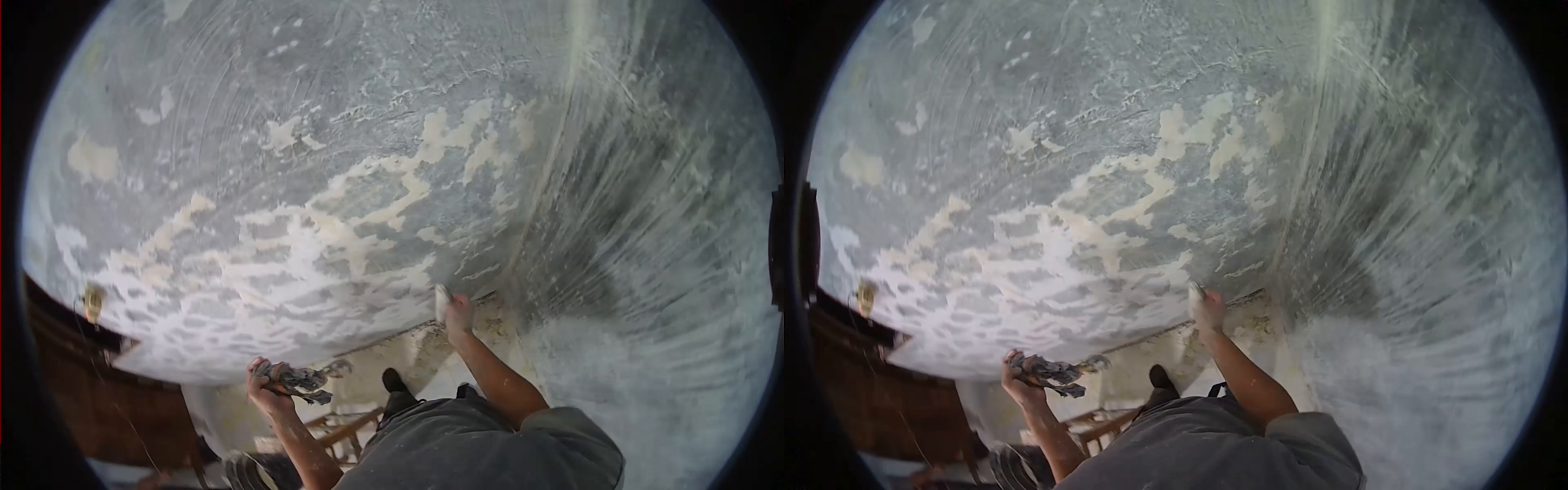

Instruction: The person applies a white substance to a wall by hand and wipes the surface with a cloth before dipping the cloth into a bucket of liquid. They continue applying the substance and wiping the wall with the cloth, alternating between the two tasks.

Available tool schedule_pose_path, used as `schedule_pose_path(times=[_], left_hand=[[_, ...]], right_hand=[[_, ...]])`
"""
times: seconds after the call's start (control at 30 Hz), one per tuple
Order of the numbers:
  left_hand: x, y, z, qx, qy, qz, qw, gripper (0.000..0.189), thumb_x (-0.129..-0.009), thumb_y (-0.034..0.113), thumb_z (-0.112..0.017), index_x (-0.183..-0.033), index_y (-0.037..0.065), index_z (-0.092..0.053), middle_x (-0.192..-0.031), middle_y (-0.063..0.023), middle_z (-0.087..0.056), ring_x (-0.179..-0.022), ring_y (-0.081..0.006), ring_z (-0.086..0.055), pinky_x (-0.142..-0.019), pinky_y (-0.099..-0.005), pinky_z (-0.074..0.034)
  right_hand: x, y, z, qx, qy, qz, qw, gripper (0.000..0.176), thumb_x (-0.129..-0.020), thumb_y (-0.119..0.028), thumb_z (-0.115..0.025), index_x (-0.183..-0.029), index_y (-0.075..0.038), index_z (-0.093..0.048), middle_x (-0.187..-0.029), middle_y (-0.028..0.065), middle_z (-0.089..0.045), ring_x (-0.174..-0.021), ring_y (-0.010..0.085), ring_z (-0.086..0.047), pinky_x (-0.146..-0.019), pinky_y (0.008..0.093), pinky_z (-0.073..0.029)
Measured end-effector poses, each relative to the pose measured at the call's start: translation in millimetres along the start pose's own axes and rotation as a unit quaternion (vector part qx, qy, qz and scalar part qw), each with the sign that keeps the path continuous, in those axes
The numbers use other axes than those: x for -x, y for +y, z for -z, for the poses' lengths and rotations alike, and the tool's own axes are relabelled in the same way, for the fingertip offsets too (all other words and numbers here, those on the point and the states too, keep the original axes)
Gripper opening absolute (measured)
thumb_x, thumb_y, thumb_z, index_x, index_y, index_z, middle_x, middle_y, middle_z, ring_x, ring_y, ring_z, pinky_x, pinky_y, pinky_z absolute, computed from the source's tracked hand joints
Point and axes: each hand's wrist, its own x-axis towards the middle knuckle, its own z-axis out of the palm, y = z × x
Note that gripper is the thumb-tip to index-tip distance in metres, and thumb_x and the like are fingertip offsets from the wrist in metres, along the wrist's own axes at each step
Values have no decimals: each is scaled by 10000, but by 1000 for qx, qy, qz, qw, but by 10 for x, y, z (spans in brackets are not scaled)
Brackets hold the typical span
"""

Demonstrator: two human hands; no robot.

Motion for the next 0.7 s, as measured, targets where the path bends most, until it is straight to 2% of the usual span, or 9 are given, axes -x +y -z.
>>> schedule_pose_path(times=[0.07,0.2,0.27,0.33,0.4,0.47,0.53,0.67,0.7], left_hand=[[179,-235,309,80,-23,122,989,219,-722,124,-503,-899,6,-552,-918,-97,-552,-753,-218,-560,-720,-371,-508],[475,-556,743,-149,-25,102,983,171,-744,62,-530,-881,-17,-593,-686,-71,-551,-635,-178,-549,-638,-322,-492],[726,-516,721,-137,-26,167,976,236,-740,5,-514,-954,-40,-603,-650,-85,-567,-578,-176,-558,-565,-294,-488],[847,-738,916,-193,-88,227,950,283,-740,-11,-501,-1001,-50,-603,-700,-107,-609,-538,-186,-566,-525,-290,-495],[954,-1000,1173,-192,-105,248,944,287,-736,-23,-488,-999,-45,-603,-734,-122,-630,-595,-199,-606,-546,-297,-506],[1147,-1175,1385,-223,-101,290,925,300,-726,-28,-476,-997,-44,-604,-759,-134,-641,-644,-207,-637,-568,-293,-508],[1352,-1285,1723,-239,-111,328,907,294,-719,-18,-489,-989,-52,-602,-788,-144,-652,-695,-217,-653,-613,-303,-517],[1755,-1599,2640,-315,-167,348,867,293,-703,15,-507,-970,-41,-615,-736,-144,-643,-684,-230,-641,-571,-352,-531],[1946,-1398,2597,-311,-121,384,861,317,-676,20,-503,-965,-32,-622,-699,-136,-634,-655,-232,-629,-537,-356,-529]], right_hand=[[-11,260,481,109,55,-61,991,271,-703,-189,-764,-829,-26,-586,-779,22,-599,-739,134,-558,-682,289,-457],[-53,1235,1749,260,13,-117,958,315,-657,-329,-801,-773,-71,-662,-813,67,-660,-768,185,-617,-710,327,-489],[-48,1407,2312,708,-168,35,685,400,-646,-424,-788,-857,-94,-707,-915,101,-687,-855,251,-655,-743,369,-516],[164,1187,2728,770,-241,-103,582,478,-678,-497,-736,-971,-121,-704,-1017,104,-678,-956,288,-645,-797,392,-523],[369,1475,3433,770,-189,-168,586,501,-697,-522,-703,-1010,-132,-695,-1066,85,-670,-995,267,-640,-842,358,-514],[606,1364,3884,818,-251,-234,461,523,-758,-571,-643,-1120,-194,-659,-1128,59,-634,-1082,248,-597,-838,381,-517],[769,1602,4417,781,-72,-297,545,473,-778,-498,-671,-1140,-194,-647,-1197,57,-601,-1114,262,-577,-843,390,-521],[1093,1128,4624,756,-74,-324,564,423,-782,-407,-682,-1137,-180,-648,-1259,105,-567,-1121,281,-574,-822,432,-525],[1291,780,4331,716,49,-314,622,424,-692,-320,-648,-1041,-83,-682,-1120,117,-652,-1050,251,-623,-817,404,-513]])
